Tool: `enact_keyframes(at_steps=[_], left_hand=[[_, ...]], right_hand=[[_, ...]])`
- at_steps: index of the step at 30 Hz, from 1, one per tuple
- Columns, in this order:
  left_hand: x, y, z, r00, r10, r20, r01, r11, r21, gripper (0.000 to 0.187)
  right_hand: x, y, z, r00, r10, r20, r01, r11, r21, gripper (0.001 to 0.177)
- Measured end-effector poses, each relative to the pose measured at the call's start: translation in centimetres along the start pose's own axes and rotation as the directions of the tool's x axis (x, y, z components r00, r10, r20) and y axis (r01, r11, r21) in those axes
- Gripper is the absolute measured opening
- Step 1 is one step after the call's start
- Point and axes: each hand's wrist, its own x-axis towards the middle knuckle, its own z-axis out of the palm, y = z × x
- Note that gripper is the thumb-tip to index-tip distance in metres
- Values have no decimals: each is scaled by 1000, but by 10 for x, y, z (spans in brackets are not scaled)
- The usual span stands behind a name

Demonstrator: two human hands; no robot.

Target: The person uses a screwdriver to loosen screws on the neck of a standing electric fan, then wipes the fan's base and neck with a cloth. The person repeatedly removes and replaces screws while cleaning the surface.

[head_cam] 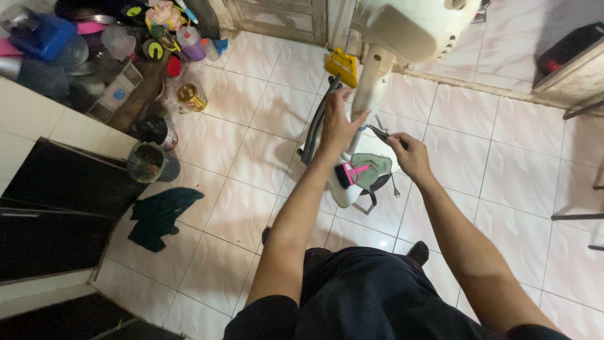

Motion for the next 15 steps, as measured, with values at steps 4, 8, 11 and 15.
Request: enact_keyframes(at_steps=[4,8,11,15], left_hand=[[23,33,-3,967,256,-10,-249,946,210,39],[56,50,-16,898,437,59,-436,859,269,37],[71,56,-28,844,525,108,-534,805,258,32],[79,56,-38,805,565,178,-592,757,275,24]], right_hand=[[-20,-20,-5,985,164,51,-172,934,314,25],[-24,-27,-7,989,133,68,-149,859,490,24],[-22,-28,-9,992,108,60,-123,814,568,24],[-20,-27,-11,992,114,49,-119,770,627,24]])
